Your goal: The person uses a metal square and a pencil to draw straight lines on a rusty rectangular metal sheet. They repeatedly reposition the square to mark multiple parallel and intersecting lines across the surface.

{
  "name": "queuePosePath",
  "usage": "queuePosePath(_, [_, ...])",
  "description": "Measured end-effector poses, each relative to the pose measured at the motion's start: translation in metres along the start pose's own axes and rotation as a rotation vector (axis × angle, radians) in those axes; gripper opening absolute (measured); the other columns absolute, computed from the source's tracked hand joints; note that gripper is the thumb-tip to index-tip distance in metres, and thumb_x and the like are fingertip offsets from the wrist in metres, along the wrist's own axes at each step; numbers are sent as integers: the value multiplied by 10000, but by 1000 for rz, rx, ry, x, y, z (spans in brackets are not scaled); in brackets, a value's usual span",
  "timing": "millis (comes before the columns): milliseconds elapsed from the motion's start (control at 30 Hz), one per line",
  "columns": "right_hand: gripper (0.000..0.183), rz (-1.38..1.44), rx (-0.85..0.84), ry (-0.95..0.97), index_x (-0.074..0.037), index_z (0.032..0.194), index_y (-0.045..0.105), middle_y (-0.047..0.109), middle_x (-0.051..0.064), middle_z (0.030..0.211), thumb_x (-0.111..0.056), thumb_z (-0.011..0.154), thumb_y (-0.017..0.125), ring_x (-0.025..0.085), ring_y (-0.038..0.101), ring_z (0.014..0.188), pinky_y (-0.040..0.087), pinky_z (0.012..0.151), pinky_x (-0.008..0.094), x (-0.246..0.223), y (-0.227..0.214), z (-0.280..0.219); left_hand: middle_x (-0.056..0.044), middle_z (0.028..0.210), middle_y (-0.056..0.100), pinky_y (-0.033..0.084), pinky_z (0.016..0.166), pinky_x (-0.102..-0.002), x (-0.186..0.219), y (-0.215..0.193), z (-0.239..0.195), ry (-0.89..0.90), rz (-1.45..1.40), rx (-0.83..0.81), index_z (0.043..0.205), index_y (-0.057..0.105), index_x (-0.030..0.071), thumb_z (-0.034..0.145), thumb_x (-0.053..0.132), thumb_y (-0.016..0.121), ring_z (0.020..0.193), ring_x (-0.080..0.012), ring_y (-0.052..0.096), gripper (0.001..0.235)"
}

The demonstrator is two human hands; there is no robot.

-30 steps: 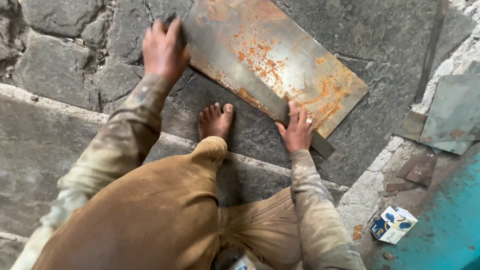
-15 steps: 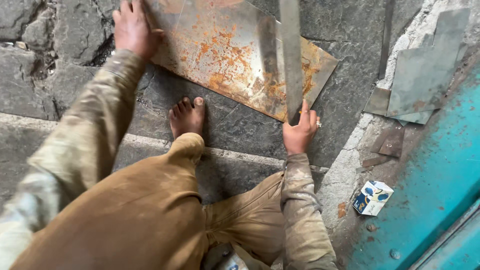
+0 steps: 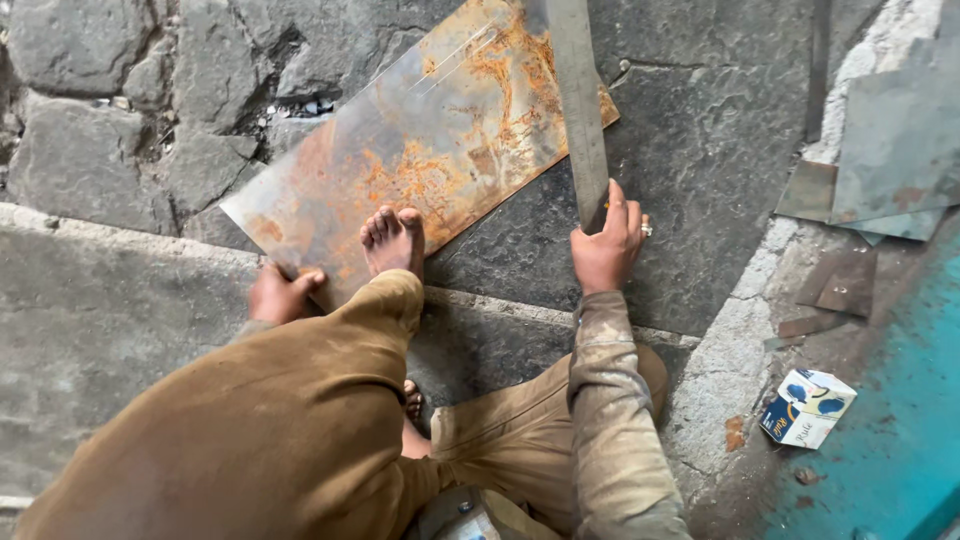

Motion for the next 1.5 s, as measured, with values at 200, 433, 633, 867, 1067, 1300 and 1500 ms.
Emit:
queuePosePath(200, [744, -39, -114, -71, -46, 1417, 570, 592, 139, 1104, -4, 695, 745, 373, 599, 1024, 514, 918, 512, 2, 18, 5, -201, 1125, 585, 401, 980, -494, 202, 60, -43, 390, 356, 75, 1090, 504, 81, 950, 410, 494, 1105, -360, 537, 358])
queuePosePath(433, [752, 17, -210, -105, -68, 1376, 582, 589, 139, 1077, -163, 704, 905, 384, 579, 1009, 490, 860, 511, 3, 53, 14, -154, 1152, 638, 482, 954, -455, 321, -50, -1, 844, 134, 52, 1181, 609, 95, 1032, 228, 577, 1107, -337, 595, 202])
queuePosePath(633, [823, 41, -232, -113, -62, 1379, 559, 586, 129, 1099, -323, 703, 948, 347, 585, 986, 449, 915, 518, 23, 61, 37, -116, 1499, 596, 396, 1150, -463, 466, -54, 87, 1392, 379, 244, 1477, 583, 106, 968, 243, 764, 1392, -333, 500, 558])
queuePosePath(867, [835, -33, -289, -10, -155, 1390, 563, 585, 71, 1149, -396, 688, 946, 339, 549, 1083, 404, 920, 529, 50, 66, 57, -116, 1427, 642, 449, 1071, -502, 544, -37, 136, 1382, 368, 38, 1461, 623, 156, 905, 329, 880, 1298, -361, 554, 636])
queuePosePath(1067, [751, 13, -300, 77, -176, 1402, 554, 563, 53, 1213, -385, 775, 910, 328, 503, 1172, 320, 963, 606, 55, 77, 50, -103, 1370, 669, 475, 1033, -506, 540, -38, 137, 1434, 388, 136, 1419, 651, 165, 866, 327, 908, 1257, -354, 582, 631])
queuePosePath(1300, [706, -2, -293, 98, -194, 1383, 579, 573, 41, 1214, -345, 770, 896, 332, 516, 1191, 303, 996, 661, 51, 76, 34, -137, 1335, 622, 419, 1081, -543, 528, -40, 139, 1338, 563, 70, 1370, 631, 158, 823, 404, 919, 1299, -375, 534, 665])
queuePosePath(1500, [706, 41, -347, 153, -193, 1380, 579, 561, 43, 1214, -341, 766, 894, 333, 521, 1193, 319, 1000, 656, 40, 76, 7, -94, 1460, 548, 336, 1151, -546, 505, -50, 114, 1345, 553, 107, 1411, 632, 177, 732, 420, 936, 1466, -346, 388, 783])
Point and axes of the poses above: each hand's wrist, its own z-axis towards the middle knuckle, its own y-axis out of the palm, x = y × z, the point moved 7 cm from there along z, towards the middle knuckle
